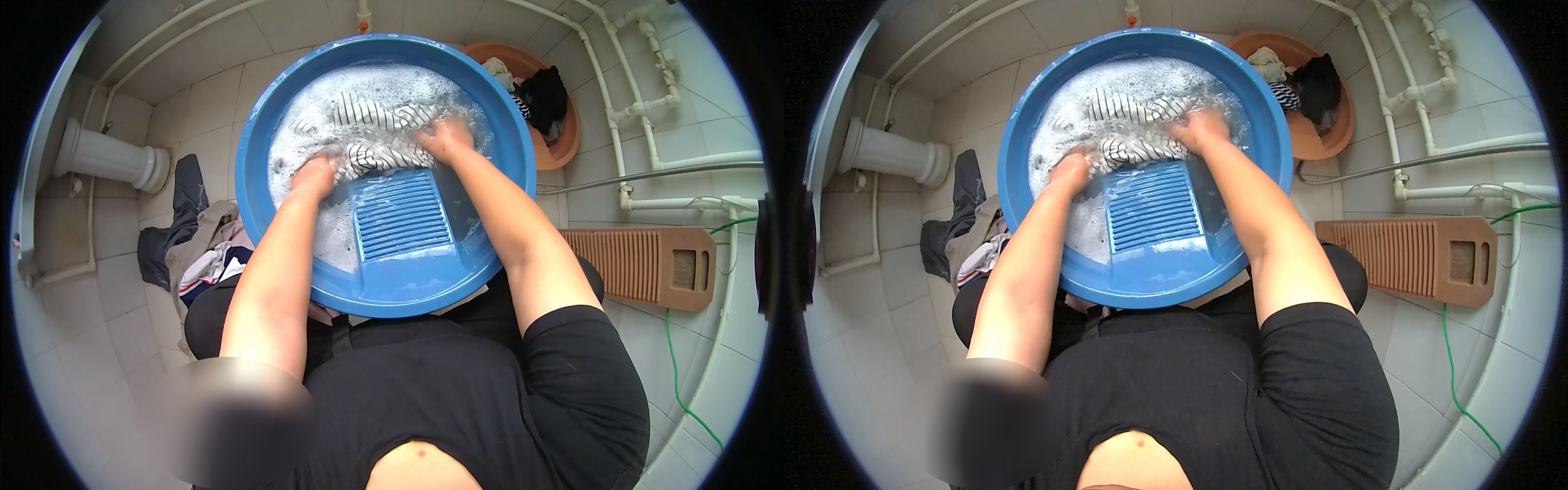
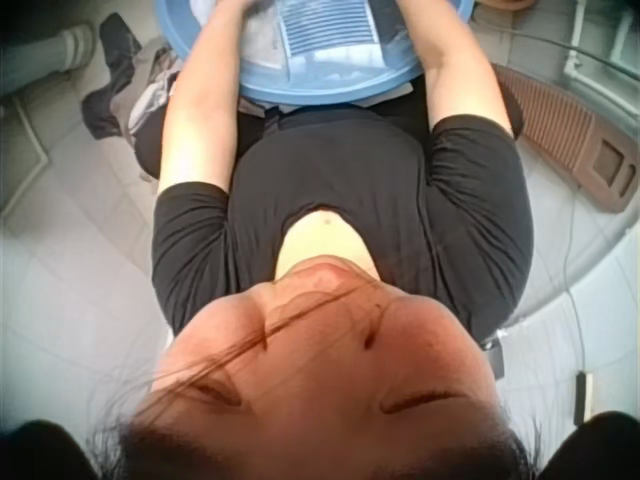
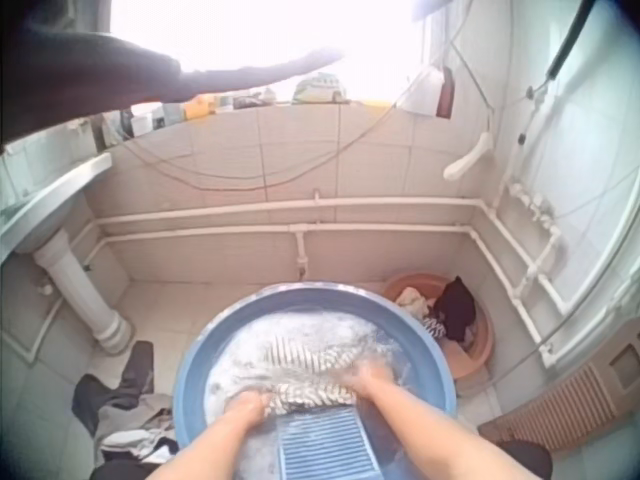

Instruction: The person hand-washes a striped garment in a blue plastic basin filled with soapy water. They repeatedly scrub the fabric against the textured bottom of the basin and wring it out by hand.

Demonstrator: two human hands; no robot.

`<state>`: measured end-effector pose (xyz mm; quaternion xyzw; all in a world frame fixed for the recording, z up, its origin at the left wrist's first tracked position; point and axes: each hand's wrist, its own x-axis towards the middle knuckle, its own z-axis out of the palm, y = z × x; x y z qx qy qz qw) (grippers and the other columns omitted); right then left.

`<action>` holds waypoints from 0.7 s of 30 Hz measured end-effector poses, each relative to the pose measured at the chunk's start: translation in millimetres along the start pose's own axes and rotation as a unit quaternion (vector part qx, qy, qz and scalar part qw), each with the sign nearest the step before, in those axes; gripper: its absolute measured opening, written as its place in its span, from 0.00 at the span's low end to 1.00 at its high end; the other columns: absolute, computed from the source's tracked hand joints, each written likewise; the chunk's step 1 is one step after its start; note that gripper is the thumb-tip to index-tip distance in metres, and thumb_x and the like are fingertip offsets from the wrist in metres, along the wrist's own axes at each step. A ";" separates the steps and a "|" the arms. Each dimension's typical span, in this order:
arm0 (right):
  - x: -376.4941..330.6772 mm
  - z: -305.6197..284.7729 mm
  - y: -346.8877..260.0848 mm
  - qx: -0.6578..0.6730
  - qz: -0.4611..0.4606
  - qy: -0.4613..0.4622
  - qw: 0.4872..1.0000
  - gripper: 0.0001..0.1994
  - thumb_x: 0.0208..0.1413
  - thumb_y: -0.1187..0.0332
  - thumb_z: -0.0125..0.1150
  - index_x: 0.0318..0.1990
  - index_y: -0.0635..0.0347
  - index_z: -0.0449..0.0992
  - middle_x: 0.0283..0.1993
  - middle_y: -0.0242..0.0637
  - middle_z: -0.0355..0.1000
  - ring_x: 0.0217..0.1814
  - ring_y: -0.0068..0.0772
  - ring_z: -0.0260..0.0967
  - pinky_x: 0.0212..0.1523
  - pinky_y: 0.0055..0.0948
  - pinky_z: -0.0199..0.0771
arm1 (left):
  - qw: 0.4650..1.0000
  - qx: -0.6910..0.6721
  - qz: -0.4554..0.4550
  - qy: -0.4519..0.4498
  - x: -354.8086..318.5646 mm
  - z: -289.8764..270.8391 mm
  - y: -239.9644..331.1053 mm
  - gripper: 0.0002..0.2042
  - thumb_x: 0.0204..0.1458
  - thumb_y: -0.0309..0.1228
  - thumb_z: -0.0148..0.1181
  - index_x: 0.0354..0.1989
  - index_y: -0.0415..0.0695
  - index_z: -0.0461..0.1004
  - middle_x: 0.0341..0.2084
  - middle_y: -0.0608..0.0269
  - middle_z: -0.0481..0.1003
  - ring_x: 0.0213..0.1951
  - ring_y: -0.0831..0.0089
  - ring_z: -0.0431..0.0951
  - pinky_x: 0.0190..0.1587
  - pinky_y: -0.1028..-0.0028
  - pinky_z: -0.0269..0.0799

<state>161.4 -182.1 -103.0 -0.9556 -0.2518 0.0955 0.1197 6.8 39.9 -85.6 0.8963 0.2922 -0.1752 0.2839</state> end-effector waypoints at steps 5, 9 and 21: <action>0.6 -10.2 -4.8 0.063 0.085 -0.020 0.994 0.32 0.39 0.43 0.58 0.49 0.55 0.69 0.51 0.49 0.65 0.56 0.48 0.61 0.55 0.38 0.61 | 0.983 0.178 0.015 -0.047 11.6 -9.1 -8.8 0.16 0.48 0.35 0.46 0.42 0.42 0.73 0.42 0.51 0.72 0.46 0.56 0.72 0.47 0.63 0.66; -2.7 -1.0 -28.3 -0.015 0.139 -0.003 0.990 0.37 0.39 0.47 0.60 0.56 0.58 0.58 0.52 0.48 0.64 0.52 0.46 0.65 0.51 0.33 0.65 | 0.934 0.340 0.070 -0.087 -8.6 -39.0 23.3 0.12 0.44 0.28 0.50 0.36 0.44 0.77 0.37 0.55 0.76 0.40 0.61 0.76 0.40 0.66 0.71; -59.1 -105.2 -93.2 0.255 -0.253 -0.199 0.912 0.09 0.39 0.68 0.58 0.29 0.60 0.76 0.28 0.39 0.73 0.32 0.32 0.70 0.37 0.28 0.69 | 0.935 -0.236 0.225 -0.140 42.1 -14.2 77.7 0.25 0.57 0.49 0.36 0.52 0.43 0.66 0.51 0.56 0.67 0.55 0.67 0.64 0.57 0.70 0.56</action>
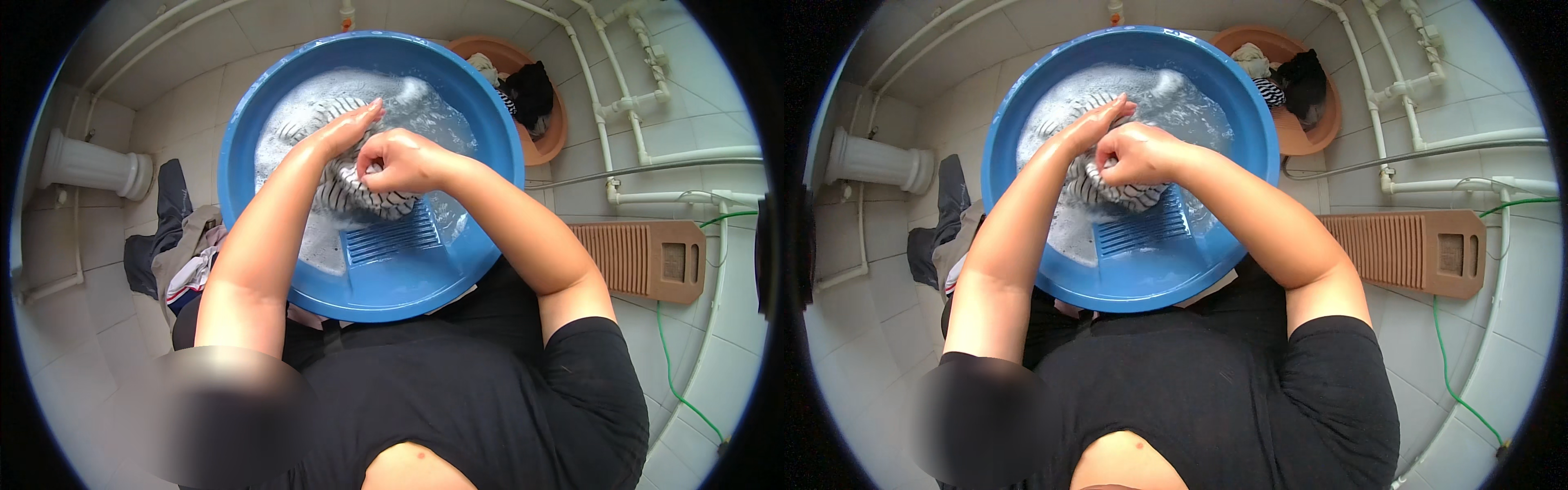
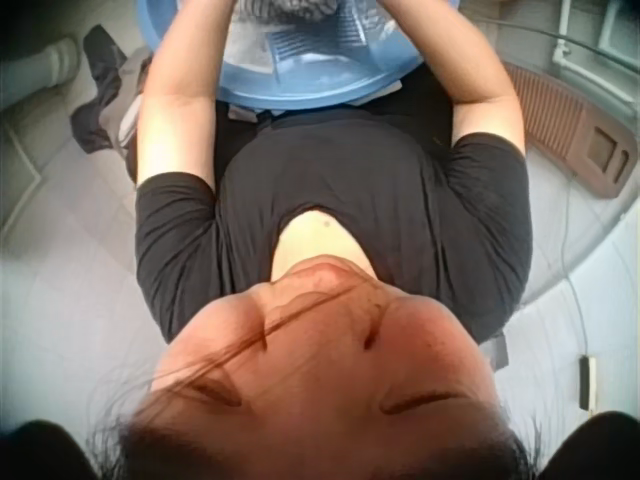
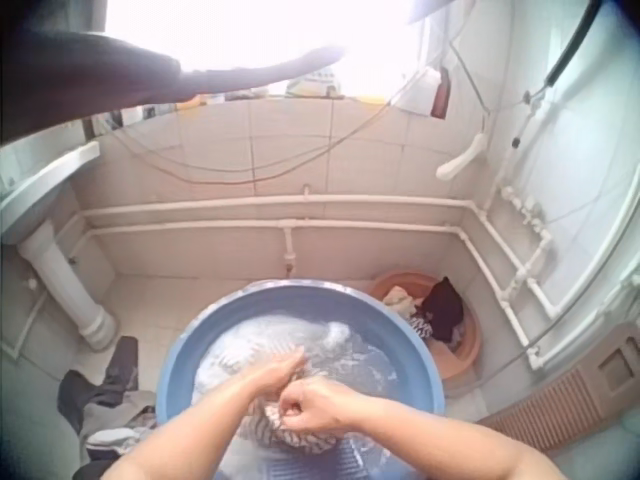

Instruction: The person hand-washes a striped garment in a blue plastic basin filled with soapy water. They repeatedly scrub the fabric against the textured bottom of the basin and wring it out by hand.

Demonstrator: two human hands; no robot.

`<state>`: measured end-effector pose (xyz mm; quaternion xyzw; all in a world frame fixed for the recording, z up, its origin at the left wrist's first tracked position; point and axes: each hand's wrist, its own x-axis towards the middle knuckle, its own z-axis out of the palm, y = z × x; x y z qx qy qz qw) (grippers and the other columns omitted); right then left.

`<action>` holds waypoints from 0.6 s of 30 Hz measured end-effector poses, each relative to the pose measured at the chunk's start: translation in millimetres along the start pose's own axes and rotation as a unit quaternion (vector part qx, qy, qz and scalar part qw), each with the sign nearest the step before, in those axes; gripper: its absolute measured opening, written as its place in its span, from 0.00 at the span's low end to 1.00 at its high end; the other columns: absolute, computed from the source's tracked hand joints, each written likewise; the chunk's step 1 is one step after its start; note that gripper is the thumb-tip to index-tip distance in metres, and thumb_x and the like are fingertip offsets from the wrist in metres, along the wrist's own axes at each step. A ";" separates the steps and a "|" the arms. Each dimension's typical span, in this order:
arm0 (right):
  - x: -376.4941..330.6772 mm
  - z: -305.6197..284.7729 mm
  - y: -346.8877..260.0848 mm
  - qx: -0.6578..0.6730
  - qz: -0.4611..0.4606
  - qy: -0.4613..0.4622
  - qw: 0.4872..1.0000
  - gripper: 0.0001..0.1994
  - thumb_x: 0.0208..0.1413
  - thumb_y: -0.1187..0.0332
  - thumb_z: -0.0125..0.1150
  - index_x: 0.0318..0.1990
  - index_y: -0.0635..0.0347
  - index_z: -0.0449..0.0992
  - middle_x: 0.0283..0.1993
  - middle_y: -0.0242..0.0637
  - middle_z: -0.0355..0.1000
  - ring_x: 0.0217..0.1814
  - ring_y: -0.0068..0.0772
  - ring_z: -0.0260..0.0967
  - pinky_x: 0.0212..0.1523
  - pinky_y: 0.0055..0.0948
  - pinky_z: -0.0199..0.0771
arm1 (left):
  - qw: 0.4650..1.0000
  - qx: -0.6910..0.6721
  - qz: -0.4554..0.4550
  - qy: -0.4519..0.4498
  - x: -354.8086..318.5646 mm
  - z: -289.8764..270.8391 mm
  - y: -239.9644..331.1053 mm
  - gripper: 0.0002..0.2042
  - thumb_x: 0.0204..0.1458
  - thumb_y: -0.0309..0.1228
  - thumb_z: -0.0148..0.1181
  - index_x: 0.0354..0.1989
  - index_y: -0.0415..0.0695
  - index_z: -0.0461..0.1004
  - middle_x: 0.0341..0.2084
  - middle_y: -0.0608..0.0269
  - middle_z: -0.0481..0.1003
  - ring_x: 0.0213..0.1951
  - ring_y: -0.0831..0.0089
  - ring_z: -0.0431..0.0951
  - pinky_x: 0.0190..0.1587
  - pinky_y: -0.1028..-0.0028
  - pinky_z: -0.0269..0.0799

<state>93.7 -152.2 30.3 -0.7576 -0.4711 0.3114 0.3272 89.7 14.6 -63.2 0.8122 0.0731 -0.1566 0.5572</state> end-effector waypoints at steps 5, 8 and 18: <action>-18.1 -26.7 -3.9 0.316 -0.041 0.050 0.946 0.04 0.46 0.73 0.58 0.28 0.64 0.74 0.32 0.30 0.70 0.36 0.19 0.66 0.40 0.21 0.66 | 0.990 0.050 -0.032 -0.131 -12.5 -7.3 -20.6 0.36 0.51 0.63 0.32 0.56 0.45 0.64 0.56 0.56 0.62 0.60 0.65 0.57 0.61 0.69 0.47; -24.8 -25.5 25.0 0.559 0.033 0.197 0.805 0.06 0.50 0.70 0.56 0.33 0.62 0.73 0.33 0.34 0.72 0.35 0.24 0.70 0.39 0.25 0.71 | 0.977 -0.084 -0.190 -0.058 -38.0 -22.2 -30.7 0.40 0.48 0.65 0.33 0.57 0.42 0.62 0.55 0.51 0.62 0.59 0.66 0.59 0.61 0.67 0.47; -9.0 49.6 66.4 0.660 0.199 0.231 0.687 0.09 0.49 0.71 0.48 0.37 0.63 0.70 0.35 0.38 0.70 0.36 0.33 0.70 0.40 0.33 0.72 | 0.881 -0.453 -0.137 -0.026 -123.4 -15.5 -7.5 0.18 0.47 0.35 0.57 0.44 0.38 0.69 0.36 0.55 0.75 0.37 0.69 0.77 0.40 0.72 0.73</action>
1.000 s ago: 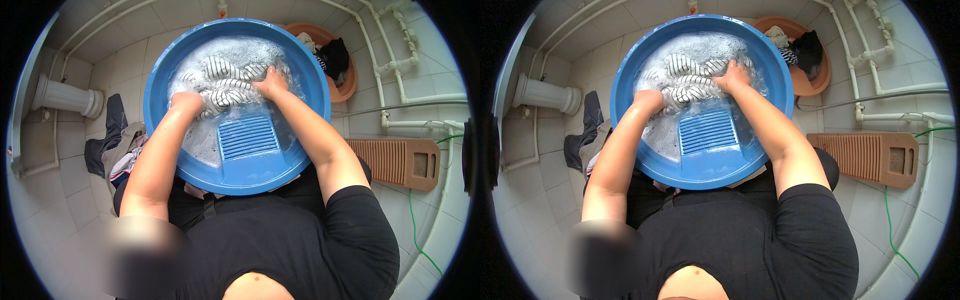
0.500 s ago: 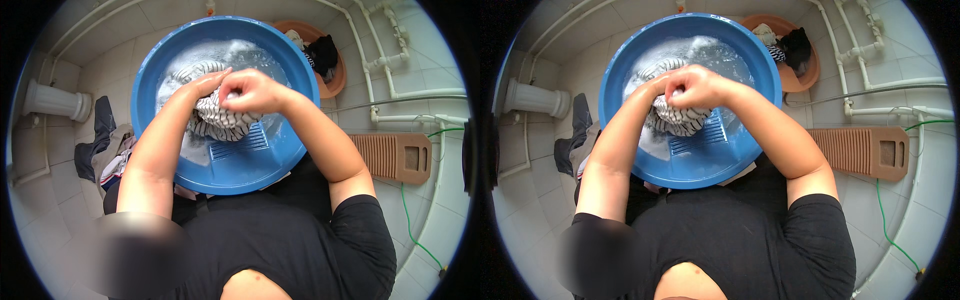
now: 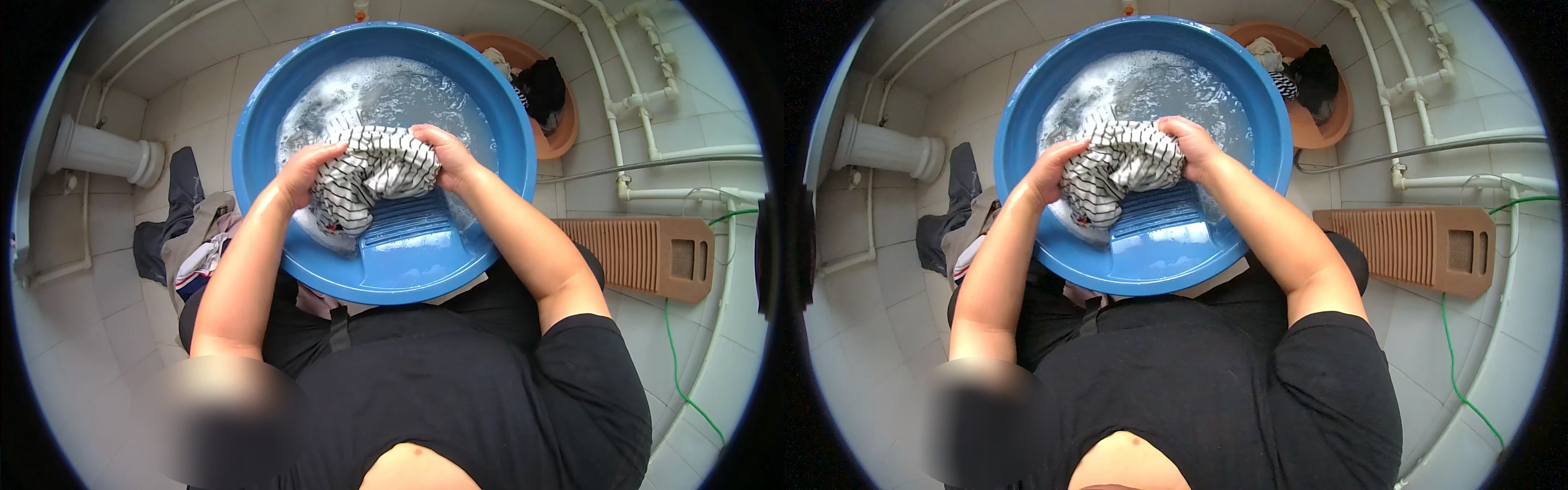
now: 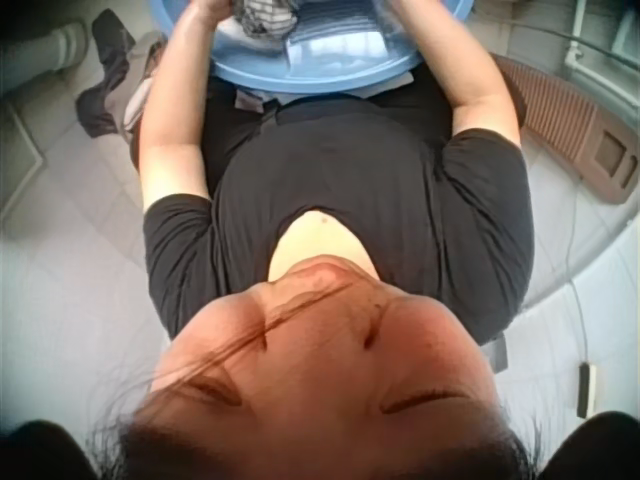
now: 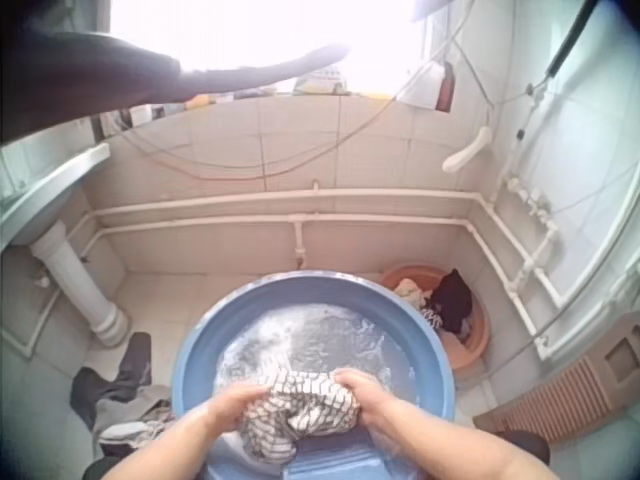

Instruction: The person hand-washes a striped garment in a blue plastic basin filled with soapy water. They repeatedly scrub the fabric against the textured bottom of the basin and wring it out by hand.

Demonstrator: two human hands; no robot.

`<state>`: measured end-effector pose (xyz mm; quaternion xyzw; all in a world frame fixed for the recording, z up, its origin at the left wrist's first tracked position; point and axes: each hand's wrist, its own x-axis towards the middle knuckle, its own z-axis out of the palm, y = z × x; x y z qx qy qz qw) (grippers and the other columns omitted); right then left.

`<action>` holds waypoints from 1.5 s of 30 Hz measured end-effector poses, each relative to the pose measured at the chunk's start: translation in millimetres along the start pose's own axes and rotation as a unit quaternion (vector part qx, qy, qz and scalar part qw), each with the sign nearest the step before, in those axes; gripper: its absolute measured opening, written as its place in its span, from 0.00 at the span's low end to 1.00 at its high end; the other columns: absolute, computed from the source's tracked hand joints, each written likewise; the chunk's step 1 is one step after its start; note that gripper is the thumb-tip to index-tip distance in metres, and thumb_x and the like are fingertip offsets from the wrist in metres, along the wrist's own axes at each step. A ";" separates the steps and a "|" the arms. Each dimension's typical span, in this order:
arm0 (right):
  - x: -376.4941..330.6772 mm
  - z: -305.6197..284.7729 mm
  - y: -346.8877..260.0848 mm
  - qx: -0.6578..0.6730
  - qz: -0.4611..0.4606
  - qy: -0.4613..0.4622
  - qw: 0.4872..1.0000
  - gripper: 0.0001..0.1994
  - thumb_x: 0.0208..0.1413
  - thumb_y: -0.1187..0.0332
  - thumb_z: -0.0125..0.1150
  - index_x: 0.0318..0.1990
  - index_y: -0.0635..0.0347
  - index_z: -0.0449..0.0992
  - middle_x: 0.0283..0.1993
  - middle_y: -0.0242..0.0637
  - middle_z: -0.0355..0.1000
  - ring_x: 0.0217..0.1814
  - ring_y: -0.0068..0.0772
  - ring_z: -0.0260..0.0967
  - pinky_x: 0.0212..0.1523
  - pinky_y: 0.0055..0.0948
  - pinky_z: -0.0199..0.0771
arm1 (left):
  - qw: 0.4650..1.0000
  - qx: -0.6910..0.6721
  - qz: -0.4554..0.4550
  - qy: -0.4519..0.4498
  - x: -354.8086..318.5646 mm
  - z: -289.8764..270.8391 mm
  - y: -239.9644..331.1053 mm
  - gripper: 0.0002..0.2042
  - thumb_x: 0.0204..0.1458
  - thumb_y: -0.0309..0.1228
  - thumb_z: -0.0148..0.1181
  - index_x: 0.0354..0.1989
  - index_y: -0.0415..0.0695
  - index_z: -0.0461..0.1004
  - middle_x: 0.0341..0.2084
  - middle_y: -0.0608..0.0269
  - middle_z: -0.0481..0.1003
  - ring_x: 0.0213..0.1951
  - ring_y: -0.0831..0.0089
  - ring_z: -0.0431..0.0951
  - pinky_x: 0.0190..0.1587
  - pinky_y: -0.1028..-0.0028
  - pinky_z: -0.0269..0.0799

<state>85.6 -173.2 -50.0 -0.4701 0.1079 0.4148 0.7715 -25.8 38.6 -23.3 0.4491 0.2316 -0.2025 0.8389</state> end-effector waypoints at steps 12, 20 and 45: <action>-45.8 -1.2 24.5 -0.593 -0.300 -0.014 0.747 0.21 0.50 0.52 0.48 0.29 0.66 0.72 0.47 0.49 0.67 0.51 0.48 0.62 0.52 0.37 0.60 | 0.842 0.408 0.318 0.152 -5.9 47.4 -58.0 0.16 0.54 0.39 0.48 0.46 0.41 0.68 0.48 0.50 0.65 0.51 0.60 0.66 0.51 0.69 0.60; -38.4 18.2 15.3 -0.744 -0.169 -0.001 0.647 0.15 0.46 0.56 0.48 0.29 0.59 0.74 0.38 0.45 0.71 0.44 0.46 0.66 0.41 0.39 0.68 | 0.717 0.608 0.281 0.194 30.4 52.9 -60.0 0.12 0.50 0.37 0.45 0.32 0.42 0.70 0.31 0.51 0.71 0.39 0.53 0.70 0.42 0.58 0.65; -11.5 22.5 5.9 -0.753 -0.109 0.054 0.646 0.21 0.44 0.48 0.49 0.36 0.55 0.75 0.56 0.45 0.61 0.60 0.46 0.54 0.56 0.53 0.51 | 0.694 0.654 0.215 0.211 36.3 41.7 -44.1 0.17 0.49 0.40 0.47 0.41 0.43 0.72 0.38 0.50 0.71 0.42 0.55 0.70 0.46 0.62 0.64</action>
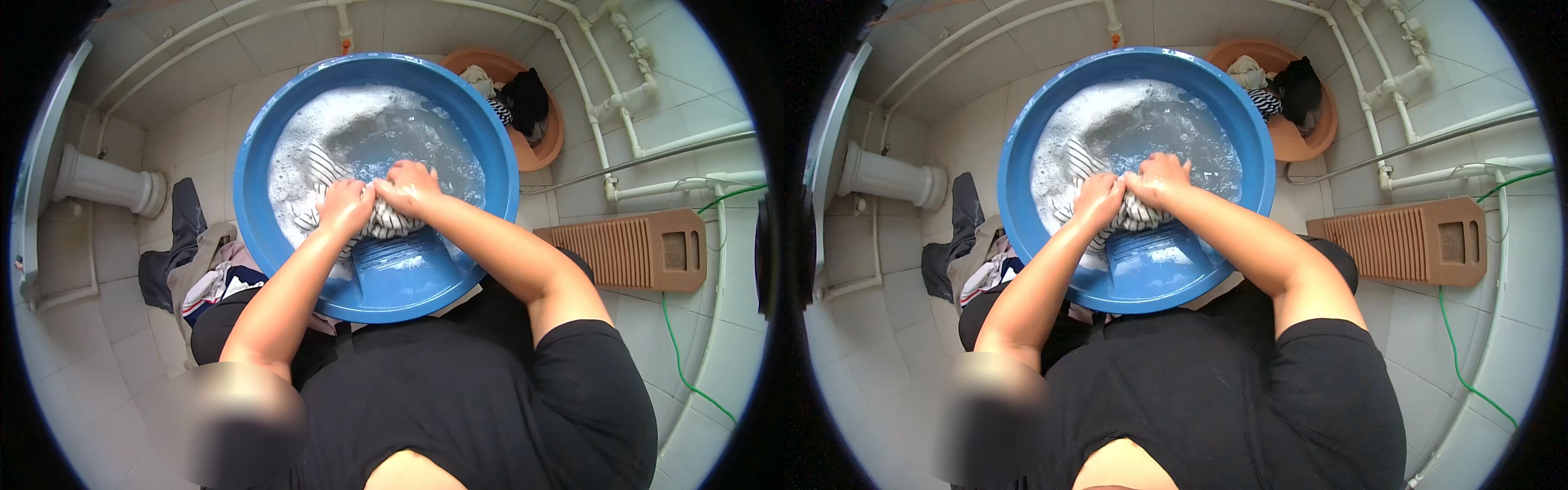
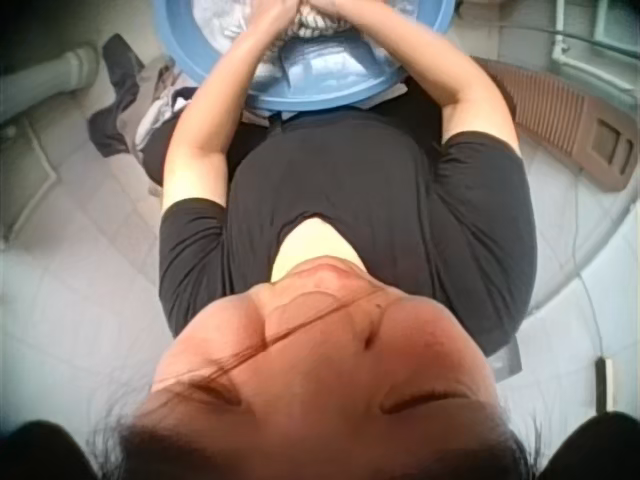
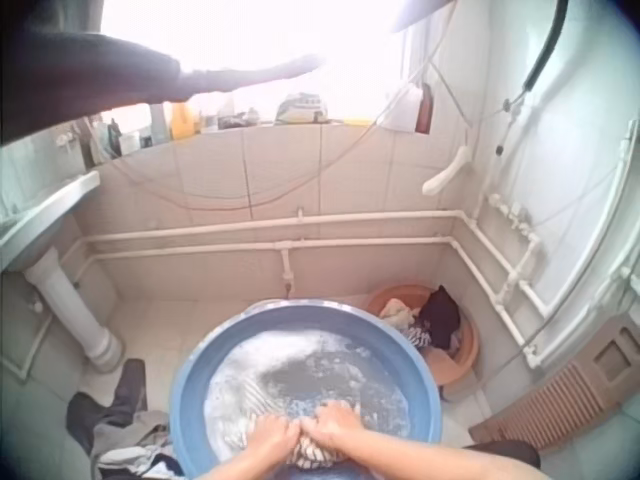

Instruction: The person hand-washes a striped garment in a blue plastic basin filled with soapy water. They repeatedly scrub the fabric against the textured bottom of the basin and wring it out by hand.

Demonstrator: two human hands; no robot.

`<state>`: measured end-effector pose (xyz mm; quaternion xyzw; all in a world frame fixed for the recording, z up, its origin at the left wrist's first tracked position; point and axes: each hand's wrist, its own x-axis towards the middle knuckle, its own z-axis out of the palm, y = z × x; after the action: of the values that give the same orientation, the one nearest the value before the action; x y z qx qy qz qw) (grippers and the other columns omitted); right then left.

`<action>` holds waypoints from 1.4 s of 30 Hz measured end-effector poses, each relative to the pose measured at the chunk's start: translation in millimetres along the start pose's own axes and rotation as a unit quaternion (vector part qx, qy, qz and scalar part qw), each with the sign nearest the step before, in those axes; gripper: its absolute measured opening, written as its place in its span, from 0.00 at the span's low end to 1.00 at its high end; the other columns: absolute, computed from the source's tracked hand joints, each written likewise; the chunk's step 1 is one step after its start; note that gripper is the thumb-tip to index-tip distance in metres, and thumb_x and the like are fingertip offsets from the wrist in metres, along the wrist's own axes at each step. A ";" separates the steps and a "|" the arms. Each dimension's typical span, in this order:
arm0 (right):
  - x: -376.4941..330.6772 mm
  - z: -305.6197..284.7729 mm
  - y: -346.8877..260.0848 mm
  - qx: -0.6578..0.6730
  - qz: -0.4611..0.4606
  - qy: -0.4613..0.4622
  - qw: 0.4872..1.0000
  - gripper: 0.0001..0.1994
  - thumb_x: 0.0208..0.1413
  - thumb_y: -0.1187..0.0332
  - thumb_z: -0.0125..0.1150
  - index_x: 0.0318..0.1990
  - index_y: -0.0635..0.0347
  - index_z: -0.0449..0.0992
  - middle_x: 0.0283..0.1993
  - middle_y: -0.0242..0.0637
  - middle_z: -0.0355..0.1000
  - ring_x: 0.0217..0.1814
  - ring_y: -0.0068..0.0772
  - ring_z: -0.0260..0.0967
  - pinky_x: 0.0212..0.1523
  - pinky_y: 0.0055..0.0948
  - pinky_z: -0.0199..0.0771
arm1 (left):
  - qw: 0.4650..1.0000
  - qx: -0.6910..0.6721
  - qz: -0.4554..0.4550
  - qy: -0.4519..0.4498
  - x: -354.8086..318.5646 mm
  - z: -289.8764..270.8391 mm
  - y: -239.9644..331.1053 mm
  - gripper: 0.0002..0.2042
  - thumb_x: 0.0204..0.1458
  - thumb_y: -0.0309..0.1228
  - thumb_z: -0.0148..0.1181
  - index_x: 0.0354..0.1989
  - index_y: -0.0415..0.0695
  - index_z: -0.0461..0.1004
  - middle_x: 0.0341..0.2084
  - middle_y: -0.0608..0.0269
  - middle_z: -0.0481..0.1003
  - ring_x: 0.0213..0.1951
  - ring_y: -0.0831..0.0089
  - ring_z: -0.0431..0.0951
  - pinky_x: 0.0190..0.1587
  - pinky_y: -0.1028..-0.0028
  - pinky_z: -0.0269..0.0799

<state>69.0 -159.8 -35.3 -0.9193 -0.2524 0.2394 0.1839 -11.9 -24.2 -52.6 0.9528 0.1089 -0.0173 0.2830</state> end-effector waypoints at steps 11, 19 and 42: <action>-60.1 17.1 15.8 -0.005 -0.325 0.243 0.914 0.12 0.32 0.58 0.59 0.22 0.54 0.69 0.30 0.37 0.67 0.33 0.42 0.64 0.32 0.41 0.63 | 0.977 0.034 0.207 0.046 -51.6 7.9 12.6 0.16 0.38 0.31 0.52 0.38 0.42 0.66 0.35 0.53 0.67 0.39 0.54 0.66 0.42 0.60 0.61; -9.5 22.4 14.2 0.011 -0.165 0.146 0.975 0.14 0.43 0.56 0.48 0.22 0.56 0.72 0.30 0.41 0.71 0.36 0.45 0.68 0.36 0.40 0.69 | 0.987 0.068 0.130 0.069 -12.1 19.4 3.6 0.09 0.45 0.35 0.45 0.27 0.44 0.68 0.23 0.55 0.71 0.29 0.55 0.71 0.31 0.59 0.66; -33.3 -74.4 42.3 0.729 0.080 0.035 0.679 0.12 0.52 0.61 0.57 0.36 0.60 0.72 0.33 0.35 0.73 0.32 0.28 0.73 0.35 0.29 0.75 | 0.990 0.040 -0.009 0.139 -62.5 -58.0 -9.3 0.14 0.45 0.39 0.55 0.39 0.47 0.74 0.36 0.60 0.73 0.42 0.62 0.72 0.42 0.67 0.67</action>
<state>99.3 -228.3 17.7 -0.5188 0.0830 0.3294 0.7845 -76.6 2.4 -3.0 0.9555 0.1545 0.1081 0.2270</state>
